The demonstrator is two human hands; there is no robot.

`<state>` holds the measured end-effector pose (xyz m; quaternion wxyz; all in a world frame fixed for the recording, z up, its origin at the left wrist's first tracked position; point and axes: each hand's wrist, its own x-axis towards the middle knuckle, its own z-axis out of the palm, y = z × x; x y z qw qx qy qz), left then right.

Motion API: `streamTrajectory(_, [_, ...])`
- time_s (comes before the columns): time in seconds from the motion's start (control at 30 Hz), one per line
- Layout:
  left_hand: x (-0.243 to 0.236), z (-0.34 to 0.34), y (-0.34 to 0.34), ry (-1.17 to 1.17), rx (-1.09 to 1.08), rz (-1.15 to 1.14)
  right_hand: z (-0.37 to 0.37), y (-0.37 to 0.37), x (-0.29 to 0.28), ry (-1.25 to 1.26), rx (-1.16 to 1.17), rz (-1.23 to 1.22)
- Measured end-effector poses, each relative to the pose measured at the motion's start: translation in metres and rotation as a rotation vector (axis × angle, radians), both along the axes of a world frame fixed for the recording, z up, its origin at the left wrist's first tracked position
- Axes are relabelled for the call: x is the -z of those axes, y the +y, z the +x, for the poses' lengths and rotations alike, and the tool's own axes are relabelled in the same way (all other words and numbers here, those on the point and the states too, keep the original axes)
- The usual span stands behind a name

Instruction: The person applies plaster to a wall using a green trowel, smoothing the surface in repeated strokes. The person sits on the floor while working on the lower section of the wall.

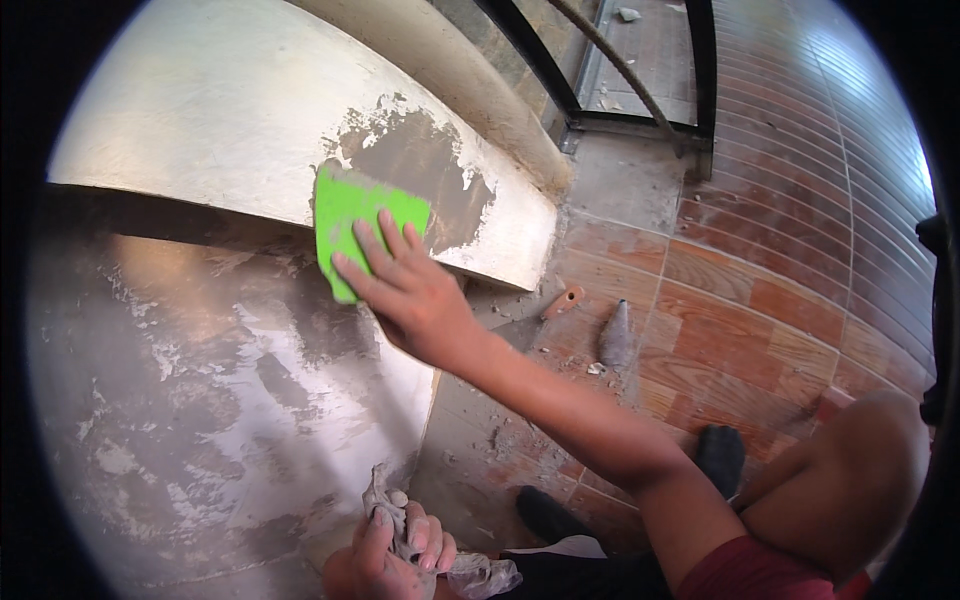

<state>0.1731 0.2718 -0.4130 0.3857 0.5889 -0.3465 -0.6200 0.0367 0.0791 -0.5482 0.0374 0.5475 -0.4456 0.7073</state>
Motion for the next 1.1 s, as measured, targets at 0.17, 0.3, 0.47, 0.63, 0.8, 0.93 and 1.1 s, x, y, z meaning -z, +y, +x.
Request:
streamTrajectory(0.17, [-0.003,-0.007,-0.001,0.037,0.037,-0.006,0.022,0.032,0.002,-0.016,-0.087,-0.006])
streamTrajectory(0.3, [-0.011,-0.017,-0.005,0.141,0.057,0.165,0.020,0.058,-0.009,-0.079,-0.205,-0.069])
streamTrajectory(0.47, [-0.006,-0.014,-0.008,0.136,0.080,0.174,-0.006,0.054,-0.021,-0.382,-0.085,-0.141])
streamTrajectory(0.63, [-0.001,-0.007,-0.001,-0.026,0.051,0.023,-0.069,-0.008,-0.016,-0.319,0.140,-0.224])
streamTrajectory(0.8, [-0.008,-0.007,0.002,0.170,0.029,0.178,-0.075,-0.041,-0.007,-0.170,0.090,-0.117])
streamTrajectory(0.93, [-0.004,-0.005,0.001,0.047,0.020,0.075,-0.043,-0.030,0.008,-0.084,-0.020,-0.036])
streamTrajectory(1.1, [-0.004,-0.011,0.000,0.051,0.047,0.075,-0.002,-0.001,0.019,0.012,-0.030,-0.022])
